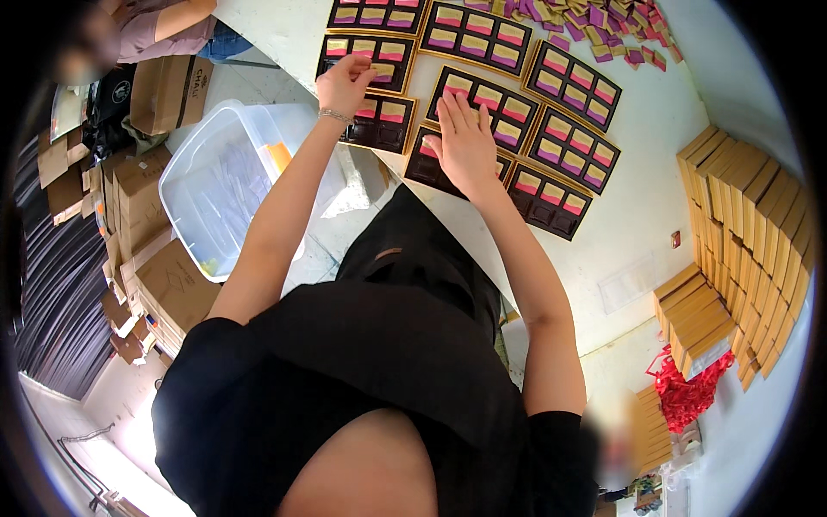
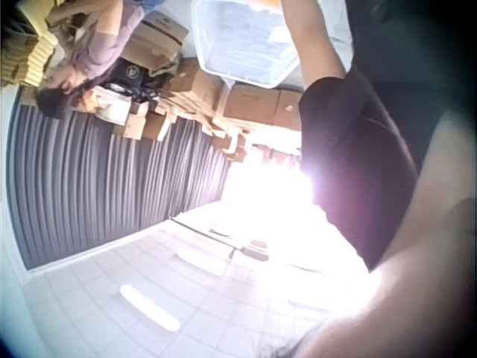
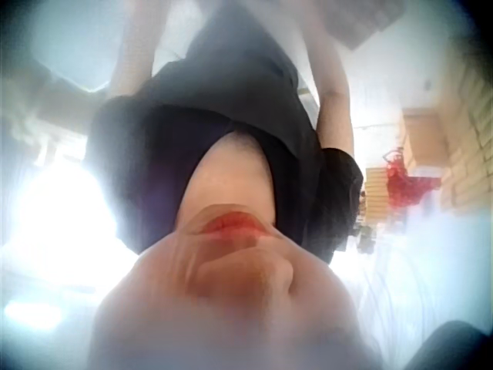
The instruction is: The person places small colored blocks into the compartments of rectangular trays on a table. The person arranges the trays and continues filling them with blocks from a nearby pile.
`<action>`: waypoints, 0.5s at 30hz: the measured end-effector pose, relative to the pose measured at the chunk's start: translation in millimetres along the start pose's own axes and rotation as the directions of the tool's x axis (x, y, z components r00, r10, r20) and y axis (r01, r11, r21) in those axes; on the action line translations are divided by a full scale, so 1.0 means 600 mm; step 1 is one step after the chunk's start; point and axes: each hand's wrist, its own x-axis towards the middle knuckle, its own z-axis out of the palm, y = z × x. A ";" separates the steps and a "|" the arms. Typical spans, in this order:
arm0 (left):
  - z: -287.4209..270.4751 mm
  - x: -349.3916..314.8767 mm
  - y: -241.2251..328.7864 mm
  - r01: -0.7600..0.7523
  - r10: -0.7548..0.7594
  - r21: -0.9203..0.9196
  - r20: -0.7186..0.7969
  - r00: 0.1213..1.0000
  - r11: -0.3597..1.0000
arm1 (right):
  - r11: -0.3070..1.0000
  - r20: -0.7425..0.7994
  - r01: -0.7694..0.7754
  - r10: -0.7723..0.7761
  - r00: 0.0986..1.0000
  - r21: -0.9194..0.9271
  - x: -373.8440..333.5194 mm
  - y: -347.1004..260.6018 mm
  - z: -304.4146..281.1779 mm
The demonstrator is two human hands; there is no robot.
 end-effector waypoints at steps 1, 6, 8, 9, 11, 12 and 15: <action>0.000 0.007 -0.004 -0.069 0.069 0.037 -0.003 0.998 0.997 | 0.997 0.064 -0.006 0.011 0.998 -0.075 -0.006 -0.004 0.006; 0.020 -0.021 0.004 -0.325 0.362 0.227 -0.143 0.921 0.918 | 0.998 0.104 -0.024 0.030 0.994 -0.063 -0.018 0.005 0.012; 0.020 -0.033 0.000 -0.483 0.490 0.280 0.049 0.870 0.829 | 0.999 0.107 -0.019 0.024 0.994 -0.048 -0.018 0.007 0.006; 0.022 -0.047 0.005 -0.516 0.508 0.377 0.128 0.852 0.769 | 0.998 0.117 -0.018 0.024 0.993 -0.054 -0.015 0.008 0.001; 0.019 -0.071 0.005 -0.532 0.463 0.496 0.267 0.845 0.686 | 0.999 0.098 -0.035 0.034 0.995 0.006 -0.008 0.007 -0.011; 0.015 -0.075 0.002 -0.526 0.411 0.522 0.328 0.850 0.672 | 0.999 0.070 -0.034 0.032 0.997 0.028 -0.003 0.012 -0.014; 0.006 -0.079 0.003 -0.511 0.332 0.529 0.400 0.854 0.677 | 0.996 -0.139 -0.085 0.088 0.986 0.030 0.059 0.062 -0.046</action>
